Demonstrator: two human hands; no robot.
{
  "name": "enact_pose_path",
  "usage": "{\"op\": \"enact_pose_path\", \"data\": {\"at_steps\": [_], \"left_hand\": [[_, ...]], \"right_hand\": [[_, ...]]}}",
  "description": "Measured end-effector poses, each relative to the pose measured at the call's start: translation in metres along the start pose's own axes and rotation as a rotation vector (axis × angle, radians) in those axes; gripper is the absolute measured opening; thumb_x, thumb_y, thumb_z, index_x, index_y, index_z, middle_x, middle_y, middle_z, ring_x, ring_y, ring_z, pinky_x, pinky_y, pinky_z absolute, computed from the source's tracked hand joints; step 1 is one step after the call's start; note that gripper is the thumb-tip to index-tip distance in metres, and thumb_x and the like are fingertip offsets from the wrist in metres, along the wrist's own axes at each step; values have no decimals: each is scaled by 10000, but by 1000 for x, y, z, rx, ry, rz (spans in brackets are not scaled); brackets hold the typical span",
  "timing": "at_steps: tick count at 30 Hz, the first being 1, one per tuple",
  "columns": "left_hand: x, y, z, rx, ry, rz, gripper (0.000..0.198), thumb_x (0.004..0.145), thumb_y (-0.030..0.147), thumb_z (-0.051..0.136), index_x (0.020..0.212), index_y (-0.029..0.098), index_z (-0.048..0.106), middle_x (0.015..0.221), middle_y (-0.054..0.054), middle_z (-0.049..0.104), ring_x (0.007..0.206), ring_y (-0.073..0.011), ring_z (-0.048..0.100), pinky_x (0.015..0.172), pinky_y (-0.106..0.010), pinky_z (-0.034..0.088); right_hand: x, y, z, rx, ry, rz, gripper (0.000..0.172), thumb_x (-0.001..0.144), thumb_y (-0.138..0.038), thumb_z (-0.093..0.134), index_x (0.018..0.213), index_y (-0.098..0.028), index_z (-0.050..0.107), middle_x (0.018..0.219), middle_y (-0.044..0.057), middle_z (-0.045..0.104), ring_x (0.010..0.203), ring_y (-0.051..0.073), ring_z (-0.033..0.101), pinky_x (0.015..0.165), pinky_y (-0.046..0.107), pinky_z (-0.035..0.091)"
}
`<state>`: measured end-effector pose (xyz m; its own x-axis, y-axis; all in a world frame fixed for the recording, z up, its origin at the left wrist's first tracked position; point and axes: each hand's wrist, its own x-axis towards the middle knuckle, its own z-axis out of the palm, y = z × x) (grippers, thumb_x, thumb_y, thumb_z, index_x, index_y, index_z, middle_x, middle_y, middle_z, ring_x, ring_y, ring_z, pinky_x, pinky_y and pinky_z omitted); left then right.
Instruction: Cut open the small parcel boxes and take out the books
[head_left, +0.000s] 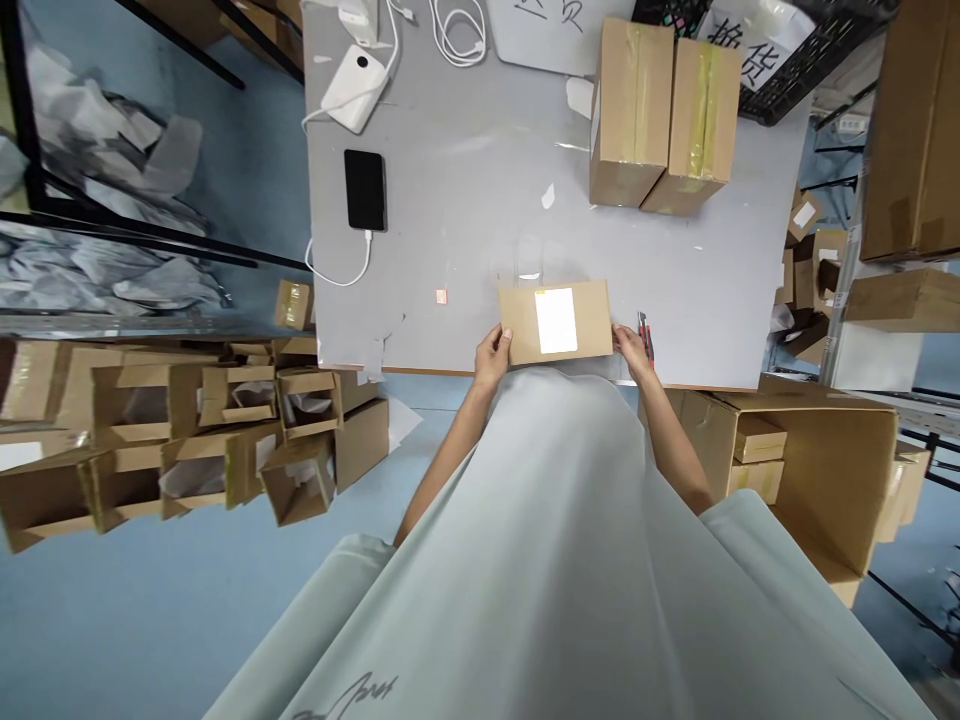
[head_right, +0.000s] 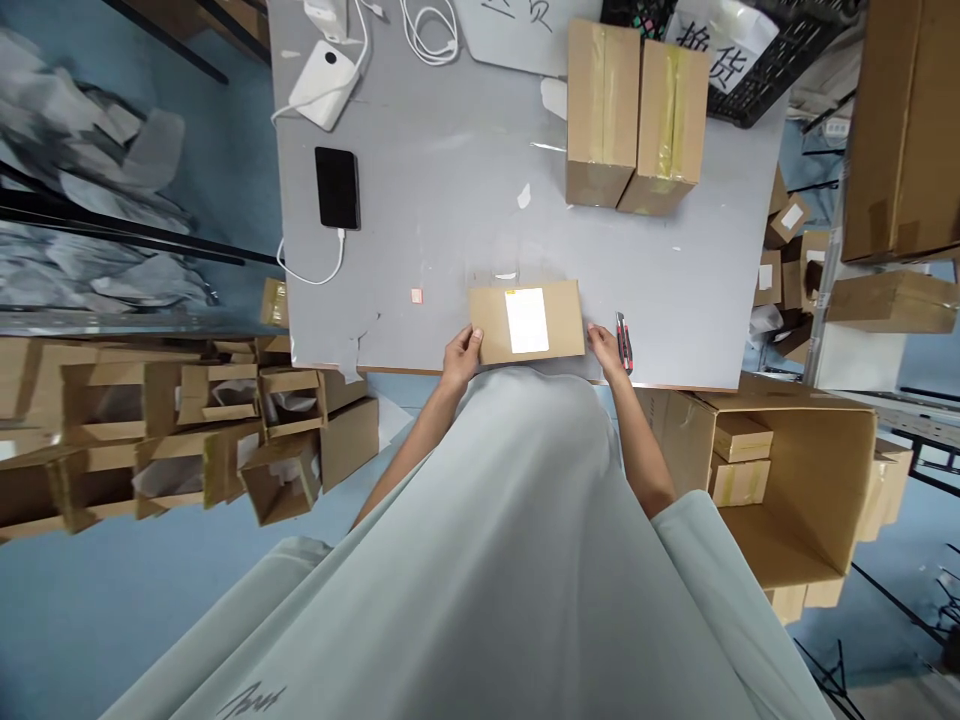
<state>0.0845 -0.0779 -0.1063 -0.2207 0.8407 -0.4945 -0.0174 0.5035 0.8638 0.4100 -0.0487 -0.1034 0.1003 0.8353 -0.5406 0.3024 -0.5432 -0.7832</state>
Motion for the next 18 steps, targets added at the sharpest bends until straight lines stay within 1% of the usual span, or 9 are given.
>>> {"op": "enact_pose_path", "data": {"at_steps": [2,4,6,8,9,11,13,15,18], "left_hand": [[1,-2,-3,-15,1,-15,772,868,809,780,1331,192,792,1486,-183,767,1417,-354,700,1249,-525,541],[3,-5,-9,-46,-12,-57,765,858,787,795,1343,196,780,1502,-183,757,1415,-340,704,1262,-526,528],[6,-8,-16,-77,-2,-133,740,859,736,811,1364,197,761,1473,-181,771,1366,-324,732,1243,-528,544],[11,-10,-25,-87,61,-205,731,868,668,821,1423,204,719,1383,-169,805,1286,-301,765,1191,-527,582],[13,-11,-30,-78,105,-220,727,871,633,825,1448,209,700,1333,-157,817,1255,-288,774,1164,-517,598],[19,-11,-37,-37,185,-203,682,872,571,828,1440,219,696,1261,-130,825,1232,-264,773,1135,-484,611],[24,-11,-39,5,217,-168,589,872,520,821,1373,222,729,1244,-115,820,1245,-253,757,1147,-464,599],[29,-10,-34,25,183,-161,519,876,474,813,1326,223,756,1238,-106,820,1248,-257,744,1179,-479,577],[32,-9,-15,56,25,-185,499,897,421,804,1342,199,770,1251,-115,824,1265,-280,735,1232,-520,537]], "right_hand": [[5,-2,3,39,-68,38,701,953,-872,520,1069,-225,761,1118,128,845,1088,279,771,996,492,660],[5,-7,6,93,-121,66,661,947,-854,569,1055,-233,767,1118,109,853,1087,272,772,1024,476,650],[2,-12,9,135,-132,84,652,923,-849,628,1083,-235,775,1150,96,854,1122,272,768,1069,468,631],[-3,-18,13,173,-122,91,665,868,-839,719,1133,-232,778,1200,98,850,1181,283,761,1118,470,609],[-7,-21,15,186,-118,87,679,835,-829,768,1154,-230,778,1224,104,846,1210,292,757,1137,472,600],[-14,-27,19,193,-106,52,704,794,-817,826,1177,-228,773,1260,120,837,1248,308,754,1159,476,596],[-21,-34,21,174,-79,5,722,794,-836,823,1178,-227,764,1272,137,829,1243,318,760,1153,484,607],[-30,-41,17,137,-35,-41,739,808,-867,793,1180,-229,750,1260,147,822,1204,320,764,1111,491,629],[-44,-52,1,85,23,-95,756,790,-886,800,1174,-239,724,1232,134,808,1106,294,751,1016,484,654]]}}
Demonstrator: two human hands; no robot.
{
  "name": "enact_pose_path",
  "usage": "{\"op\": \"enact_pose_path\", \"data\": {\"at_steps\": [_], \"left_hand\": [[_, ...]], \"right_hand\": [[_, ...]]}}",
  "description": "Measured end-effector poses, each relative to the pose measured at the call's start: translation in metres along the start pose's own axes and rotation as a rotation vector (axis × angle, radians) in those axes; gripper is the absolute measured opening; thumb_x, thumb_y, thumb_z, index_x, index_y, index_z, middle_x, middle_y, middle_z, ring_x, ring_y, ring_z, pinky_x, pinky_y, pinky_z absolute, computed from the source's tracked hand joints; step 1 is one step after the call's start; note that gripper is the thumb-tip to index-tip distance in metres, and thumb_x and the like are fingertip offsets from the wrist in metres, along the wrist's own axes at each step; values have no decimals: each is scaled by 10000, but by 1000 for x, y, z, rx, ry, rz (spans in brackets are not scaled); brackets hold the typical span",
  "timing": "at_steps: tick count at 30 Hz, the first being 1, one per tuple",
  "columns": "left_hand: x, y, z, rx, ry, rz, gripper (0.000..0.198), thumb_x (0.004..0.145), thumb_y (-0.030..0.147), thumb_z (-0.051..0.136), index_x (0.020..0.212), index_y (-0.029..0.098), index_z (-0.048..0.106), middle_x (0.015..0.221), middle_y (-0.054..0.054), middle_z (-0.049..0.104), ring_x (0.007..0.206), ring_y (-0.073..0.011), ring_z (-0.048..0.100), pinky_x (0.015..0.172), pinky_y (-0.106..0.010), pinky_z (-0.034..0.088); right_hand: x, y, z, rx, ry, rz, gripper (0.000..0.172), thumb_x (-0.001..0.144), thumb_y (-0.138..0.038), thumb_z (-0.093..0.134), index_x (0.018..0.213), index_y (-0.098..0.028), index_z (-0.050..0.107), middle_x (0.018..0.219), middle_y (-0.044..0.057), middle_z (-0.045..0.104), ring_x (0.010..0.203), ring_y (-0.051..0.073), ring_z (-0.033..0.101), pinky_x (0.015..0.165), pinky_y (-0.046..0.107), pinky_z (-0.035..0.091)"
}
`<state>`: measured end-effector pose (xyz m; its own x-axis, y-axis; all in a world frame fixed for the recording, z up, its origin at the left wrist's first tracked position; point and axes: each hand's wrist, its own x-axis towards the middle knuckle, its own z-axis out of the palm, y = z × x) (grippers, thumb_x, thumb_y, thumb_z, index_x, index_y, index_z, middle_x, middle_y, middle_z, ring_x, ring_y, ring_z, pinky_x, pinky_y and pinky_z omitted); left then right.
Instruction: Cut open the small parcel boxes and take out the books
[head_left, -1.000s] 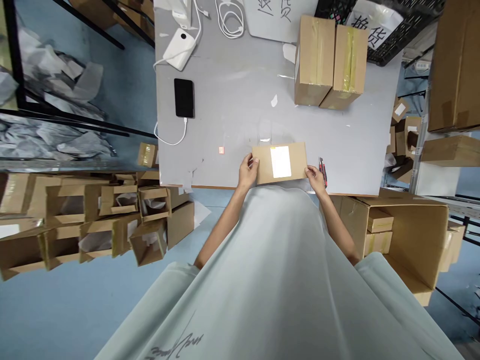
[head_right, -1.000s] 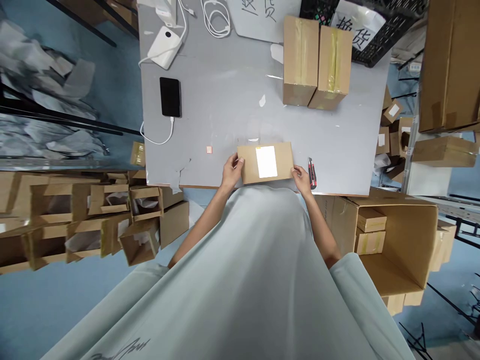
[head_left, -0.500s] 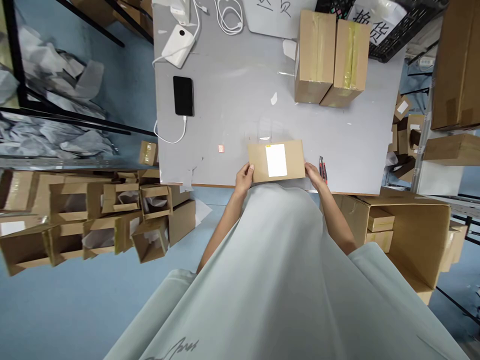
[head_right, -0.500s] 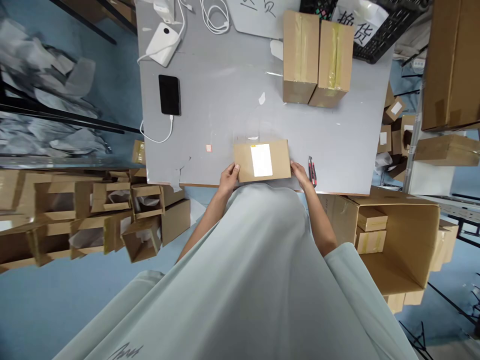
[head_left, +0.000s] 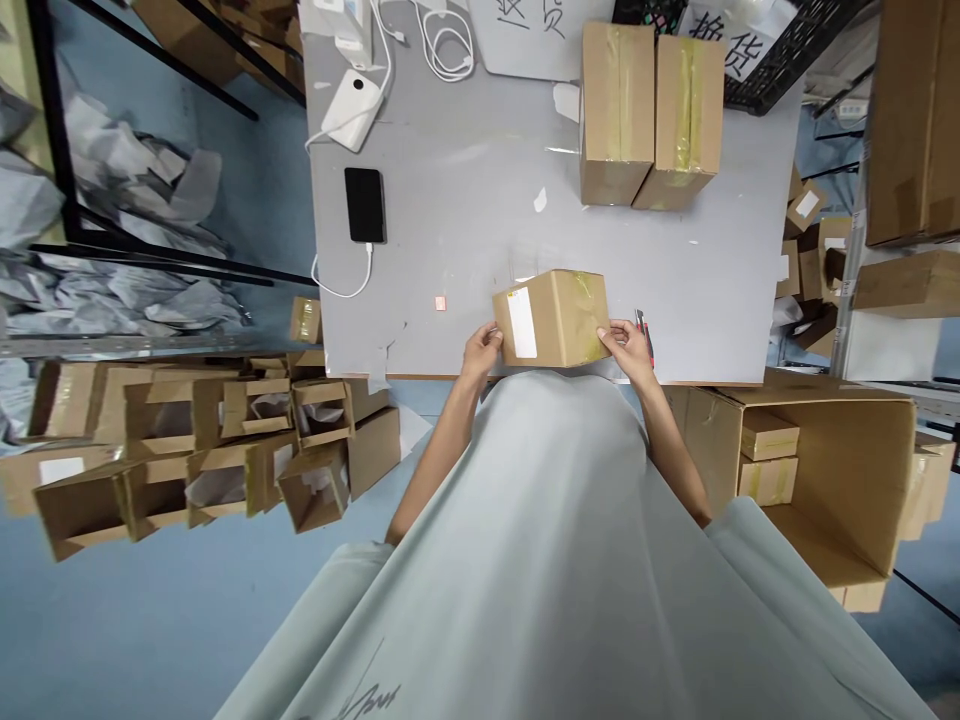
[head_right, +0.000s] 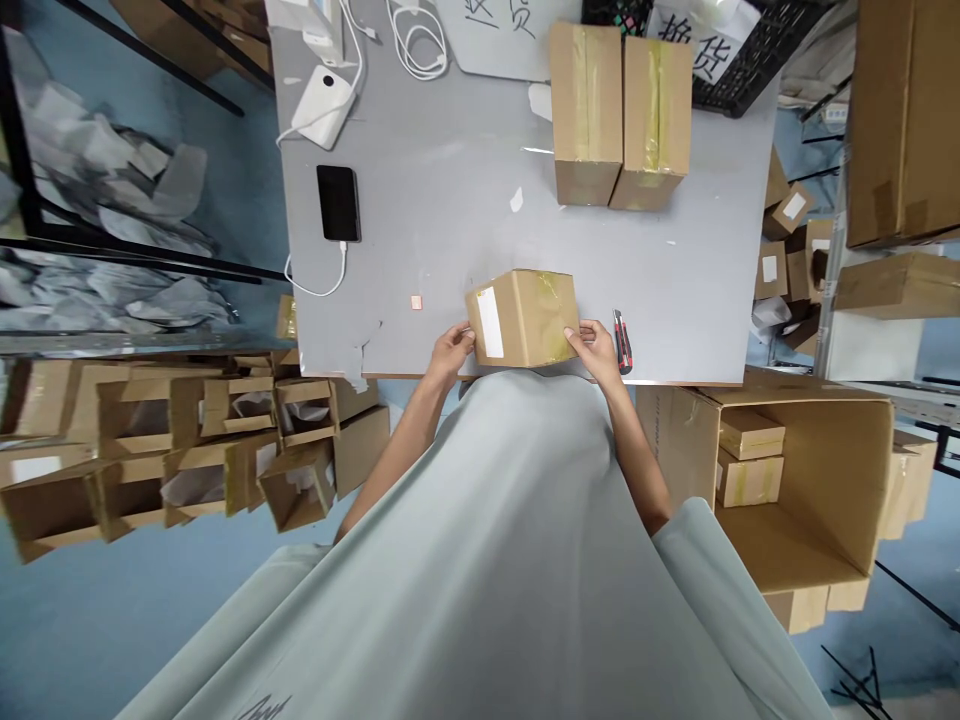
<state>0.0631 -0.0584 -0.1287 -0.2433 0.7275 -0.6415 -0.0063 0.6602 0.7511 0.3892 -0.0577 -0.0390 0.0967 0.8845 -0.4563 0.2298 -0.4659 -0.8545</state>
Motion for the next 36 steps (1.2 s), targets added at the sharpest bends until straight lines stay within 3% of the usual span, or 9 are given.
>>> {"op": "enact_pose_path", "data": {"at_steps": [5,9,16,20,24,29,33,36], "left_hand": [[-5,8,42,51,-179,-8,541,924,430,822,1398,177,763,1403,-163,798,1373,-322,703,1285,-552,489],[-16,21,50,47,-255,47,557,946,496,813,1408,191,756,1548,-173,729,1440,-332,672,1277,-557,507],[-65,64,25,17,-194,299,613,1013,700,722,1402,228,765,1533,-145,742,1428,-323,700,1212,-502,582],[-82,79,18,30,-130,384,783,915,721,852,1508,235,689,1618,-161,682,1404,-333,716,1145,-484,635],[-75,75,8,-1,-117,363,879,851,775,885,1502,219,687,1591,-188,700,1383,-357,735,1138,-516,644],[-60,67,-11,-7,-85,378,919,807,775,920,1502,220,688,1580,-203,702,1365,-370,749,1165,-555,631],[-50,58,-32,-33,-44,373,888,809,731,937,1493,220,691,1576,-207,700,1419,-376,720,1232,-583,582],[-41,50,-55,-47,48,375,776,847,642,931,1450,208,706,1550,-198,717,1454,-362,696,1269,-575,551]], "right_hand": [[-19,-18,-25,-83,70,-62,677,783,-830,853,1106,-253,707,1173,91,785,938,236,713,890,444,644],[-23,-22,-28,-75,78,-46,665,752,-834,868,1054,-271,683,1077,52,766,902,227,718,849,413,625],[-24,-29,0,25,-5,-36,662,775,-830,863,1043,-253,681,999,35,740,890,215,722,856,380,606],[-22,-32,15,27,-100,-51,641,786,-798,899,1070,-257,705,1001,31,759,913,212,724,883,367,619],[-4,-20,14,170,-213,10,619,865,-806,826,1128,-250,755,1101,66,801,1002,224,754,958,386,636],[27,9,13,163,-142,195,519,877,-664,842,1139,-225,758,1274,116,812,1161,263,766,1091,445,612],[42,24,30,143,-163,319,488,901,-531,836,1254,-201,762,1465,155,773,1370,293,705,1196,475,568],[43,27,46,193,-289,338,484,920,-524,836,1289,-217,773,1515,125,768,1457,287,668,1268,489,521]]}}
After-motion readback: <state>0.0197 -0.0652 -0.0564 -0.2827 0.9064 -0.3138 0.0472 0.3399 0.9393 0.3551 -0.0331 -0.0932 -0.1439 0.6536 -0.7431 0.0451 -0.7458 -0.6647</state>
